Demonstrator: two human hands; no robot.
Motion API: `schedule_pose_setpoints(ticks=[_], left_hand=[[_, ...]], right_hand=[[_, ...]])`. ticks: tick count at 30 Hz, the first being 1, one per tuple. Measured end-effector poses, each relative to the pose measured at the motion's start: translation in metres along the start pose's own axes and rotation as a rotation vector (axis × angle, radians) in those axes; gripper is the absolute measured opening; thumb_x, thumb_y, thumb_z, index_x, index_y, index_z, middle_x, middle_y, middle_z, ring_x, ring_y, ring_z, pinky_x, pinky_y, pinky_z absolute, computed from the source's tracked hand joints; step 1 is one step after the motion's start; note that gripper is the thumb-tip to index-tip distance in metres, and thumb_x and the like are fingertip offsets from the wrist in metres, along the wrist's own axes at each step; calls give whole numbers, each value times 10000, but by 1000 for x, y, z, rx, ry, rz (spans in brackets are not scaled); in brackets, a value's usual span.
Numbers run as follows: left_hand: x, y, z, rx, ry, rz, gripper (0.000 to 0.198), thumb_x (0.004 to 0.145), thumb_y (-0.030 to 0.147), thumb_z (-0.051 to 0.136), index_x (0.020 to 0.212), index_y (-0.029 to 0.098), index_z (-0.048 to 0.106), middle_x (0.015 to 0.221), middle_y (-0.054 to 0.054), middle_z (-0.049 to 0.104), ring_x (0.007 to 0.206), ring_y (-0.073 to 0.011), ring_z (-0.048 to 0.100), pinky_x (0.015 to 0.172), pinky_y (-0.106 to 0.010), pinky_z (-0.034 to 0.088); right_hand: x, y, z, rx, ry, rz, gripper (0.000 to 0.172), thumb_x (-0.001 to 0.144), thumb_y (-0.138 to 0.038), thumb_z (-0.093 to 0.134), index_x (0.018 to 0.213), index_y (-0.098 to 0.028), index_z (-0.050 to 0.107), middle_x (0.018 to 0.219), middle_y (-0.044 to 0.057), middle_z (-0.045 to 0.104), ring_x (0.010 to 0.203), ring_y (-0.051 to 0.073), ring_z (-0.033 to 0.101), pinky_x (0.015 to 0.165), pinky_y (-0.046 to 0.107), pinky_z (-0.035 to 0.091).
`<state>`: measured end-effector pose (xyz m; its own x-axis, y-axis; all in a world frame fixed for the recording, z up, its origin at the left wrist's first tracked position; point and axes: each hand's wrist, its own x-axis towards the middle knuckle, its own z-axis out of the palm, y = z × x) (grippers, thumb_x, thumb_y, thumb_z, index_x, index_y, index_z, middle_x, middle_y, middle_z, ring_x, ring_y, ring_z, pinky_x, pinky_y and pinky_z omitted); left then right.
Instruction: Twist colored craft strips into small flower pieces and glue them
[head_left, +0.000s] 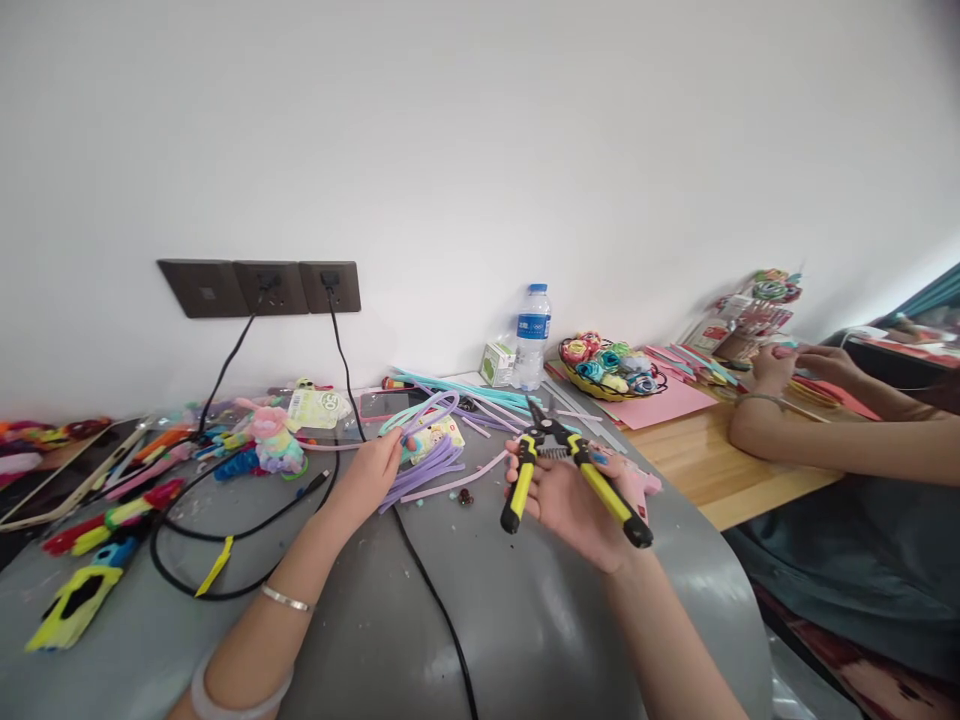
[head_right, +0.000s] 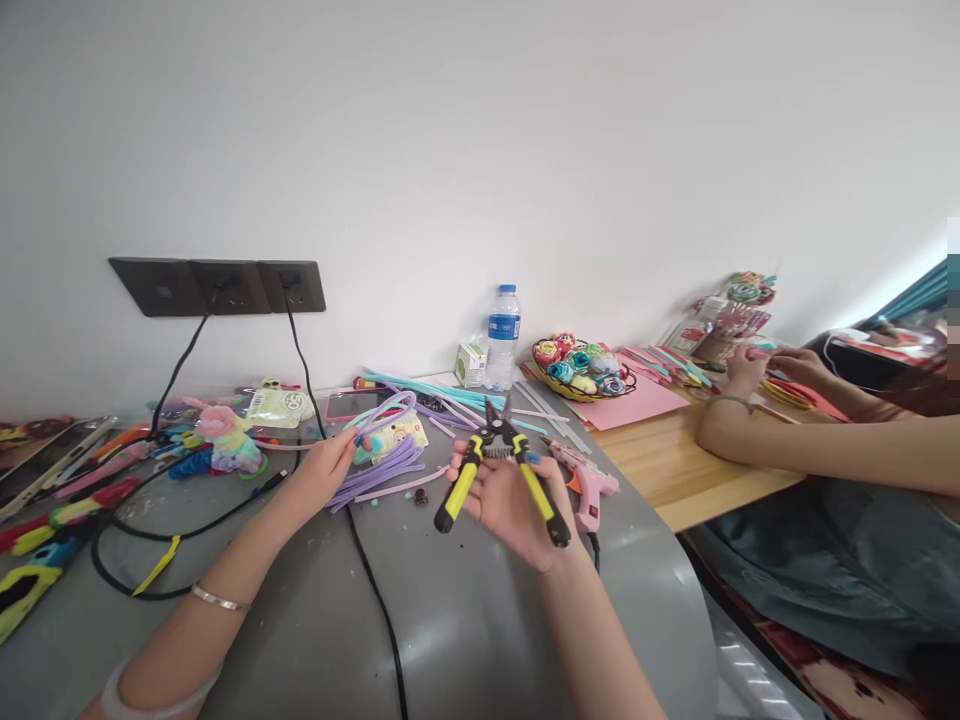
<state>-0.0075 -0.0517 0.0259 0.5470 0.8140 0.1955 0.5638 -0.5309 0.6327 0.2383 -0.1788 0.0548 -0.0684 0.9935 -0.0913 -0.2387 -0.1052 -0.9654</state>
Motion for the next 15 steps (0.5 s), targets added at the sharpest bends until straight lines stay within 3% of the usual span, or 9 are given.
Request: schedule_pose_setpoints(ticks=[8, 11, 15], left_hand=[[1, -6, 8, 38, -48, 42, 258, 956, 251, 311, 872, 202, 550, 602, 11, 467, 572, -193, 506, 582, -273, 299], [1, -8, 9, 48, -56, 59, 265, 963, 254, 304, 869, 202, 547, 639, -6, 522, 621, -205, 544, 597, -274, 321], [1, -9, 9, 61, -75, 67, 276, 970, 258, 287, 913, 200, 551, 705, -28, 578, 677, -213, 573, 618, -278, 343]], right_hand=[[9, 20, 23, 299, -360, 297, 554, 631, -567, 521, 1015, -176, 605, 932, 132, 641, 833, 259, 608, 837, 419, 469], [13, 23, 27, 343, -399, 316, 523, 634, -548, 531, 1003, -182, 589, 900, 124, 633, 840, 264, 604, 826, 416, 469], [15, 20, 26, 400, -351, 292, 434, 648, -507, 526, 947, -194, 560, 894, 108, 603, 814, 238, 571, 817, 391, 455]])
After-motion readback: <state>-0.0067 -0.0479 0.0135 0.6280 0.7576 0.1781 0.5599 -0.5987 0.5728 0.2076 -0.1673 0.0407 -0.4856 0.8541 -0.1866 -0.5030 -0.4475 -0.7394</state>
